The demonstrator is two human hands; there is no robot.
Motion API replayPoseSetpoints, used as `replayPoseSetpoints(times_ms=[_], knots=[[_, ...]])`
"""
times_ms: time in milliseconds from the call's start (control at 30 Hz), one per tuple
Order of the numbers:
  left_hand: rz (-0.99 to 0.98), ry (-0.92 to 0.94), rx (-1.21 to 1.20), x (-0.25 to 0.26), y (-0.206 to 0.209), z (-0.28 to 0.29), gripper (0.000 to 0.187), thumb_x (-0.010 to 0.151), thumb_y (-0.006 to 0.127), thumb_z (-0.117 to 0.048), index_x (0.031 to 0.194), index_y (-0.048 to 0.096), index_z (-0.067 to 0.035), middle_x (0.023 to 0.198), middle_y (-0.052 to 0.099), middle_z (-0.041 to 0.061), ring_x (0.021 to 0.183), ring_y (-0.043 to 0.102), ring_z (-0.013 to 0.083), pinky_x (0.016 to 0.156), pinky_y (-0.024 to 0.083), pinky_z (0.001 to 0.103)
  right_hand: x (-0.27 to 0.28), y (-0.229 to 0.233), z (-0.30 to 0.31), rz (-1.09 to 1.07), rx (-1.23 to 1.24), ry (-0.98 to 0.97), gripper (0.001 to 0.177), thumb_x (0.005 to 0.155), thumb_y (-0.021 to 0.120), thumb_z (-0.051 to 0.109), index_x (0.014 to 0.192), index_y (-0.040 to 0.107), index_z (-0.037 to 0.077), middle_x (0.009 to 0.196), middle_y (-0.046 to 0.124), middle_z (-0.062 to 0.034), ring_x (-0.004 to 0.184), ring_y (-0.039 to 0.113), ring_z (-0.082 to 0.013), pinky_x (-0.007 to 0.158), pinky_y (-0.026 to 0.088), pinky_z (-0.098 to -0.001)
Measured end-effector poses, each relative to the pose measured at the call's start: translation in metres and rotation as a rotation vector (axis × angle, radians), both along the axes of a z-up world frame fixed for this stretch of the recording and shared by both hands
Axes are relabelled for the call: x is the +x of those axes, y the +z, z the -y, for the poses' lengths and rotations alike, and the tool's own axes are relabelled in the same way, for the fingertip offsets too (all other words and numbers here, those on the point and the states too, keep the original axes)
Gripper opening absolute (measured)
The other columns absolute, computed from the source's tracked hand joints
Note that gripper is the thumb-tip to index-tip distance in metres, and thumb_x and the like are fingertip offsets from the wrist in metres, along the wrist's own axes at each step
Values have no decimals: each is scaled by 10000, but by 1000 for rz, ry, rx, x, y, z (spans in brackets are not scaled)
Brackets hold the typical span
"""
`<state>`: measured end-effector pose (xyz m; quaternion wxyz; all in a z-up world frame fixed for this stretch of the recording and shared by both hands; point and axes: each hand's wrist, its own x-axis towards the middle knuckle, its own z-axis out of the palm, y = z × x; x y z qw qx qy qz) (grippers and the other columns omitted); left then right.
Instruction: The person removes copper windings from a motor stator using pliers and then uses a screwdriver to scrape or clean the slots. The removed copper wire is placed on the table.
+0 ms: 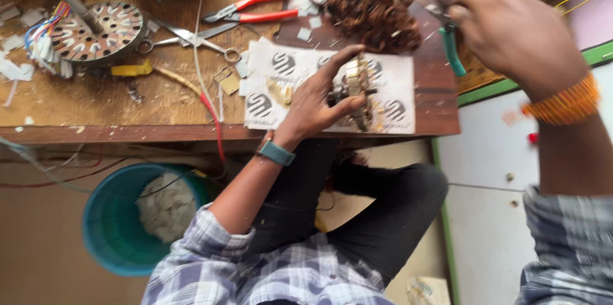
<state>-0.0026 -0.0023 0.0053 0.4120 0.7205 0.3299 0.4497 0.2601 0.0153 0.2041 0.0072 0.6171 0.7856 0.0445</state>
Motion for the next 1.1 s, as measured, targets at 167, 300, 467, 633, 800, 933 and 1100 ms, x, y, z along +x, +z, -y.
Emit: replayPoseSetpoints(times_ms=[167, 300, 467, 633, 800, 933, 1100], knots=[[22, -34, 39, -3, -9, 2, 795, 992, 631, -731, 1588, 341, -292, 1624, 495, 66, 1513, 532, 278, 1240, 528, 426, -8, -54, 125, -1003, -96, -421, 324, 1052, 571, 151, 1360, 578, 51, 858, 619, -70, 711, 571, -101, 630, 479, -247], [-9, -27, 61, -2, -14, -6, 820, 994, 629, -733, 1602, 316, -280, 1627, 489, 71, 1467, 572, 271, 1186, 580, 400, -29, -123, 191, -1522, -241, -547, 355, 1077, 556, 140, 1398, 589, -9, 768, 470, 13, 641, 434, -61, 533, 344, -206], [36, -74, -11, -3, -11, 3, 849, 981, 633, -748, 1602, 315, -265, 1600, 501, 86, 1288, 688, 250, 1116, 655, 371, -43, -175, 201, -1757, -358, -570, 378, 1071, 524, 149, 1391, 613, -31, 693, 417, 32, 581, 350, -43, 486, 288, -186], [76, -103, -31, 0, -12, 2, 880, 956, 624, -763, 1600, 295, -262, 1602, 459, 101, 1314, 717, 290, 1111, 644, 396, -43, -185, 189, -1789, -454, -489, 397, 1057, 541, 131, 1410, 588, -44, 740, 411, 49, 633, 369, -42, 512, 313, -190], [5, -100, 22, -1, -24, -1, 859, 993, 608, -732, 1630, 241, -288, 1627, 356, 82, 1480, 484, 308, 1225, 513, 455, -19, -179, 178, -1636, -525, -521, 388, 1029, 549, 120, 1370, 592, -61, 749, 456, 44, 634, 394, -47, 511, 330, -201], [-23, -136, 32, -4, -26, -1, 870, 965, 616, -726, 1610, 234, -283, 1616, 342, 64, 1503, 430, 313, 1262, 490, 477, 4, -175, 165, -1696, -739, -471, 395, 1042, 540, 135, 1377, 618, -59, 719, 419, 38, 608, 352, -47, 499, 314, -206], [18, -178, -21, -4, -23, -2, 895, 942, 658, -706, 1594, 251, -247, 1631, 312, 69, 1458, 484, 306, 1212, 539, 437, -6, -182, 168, -1776, -691, -435, 395, 1050, 540, 130, 1388, 600, -66, 723, 444, 32, 614, 375, -52, 515, 342, -213]])
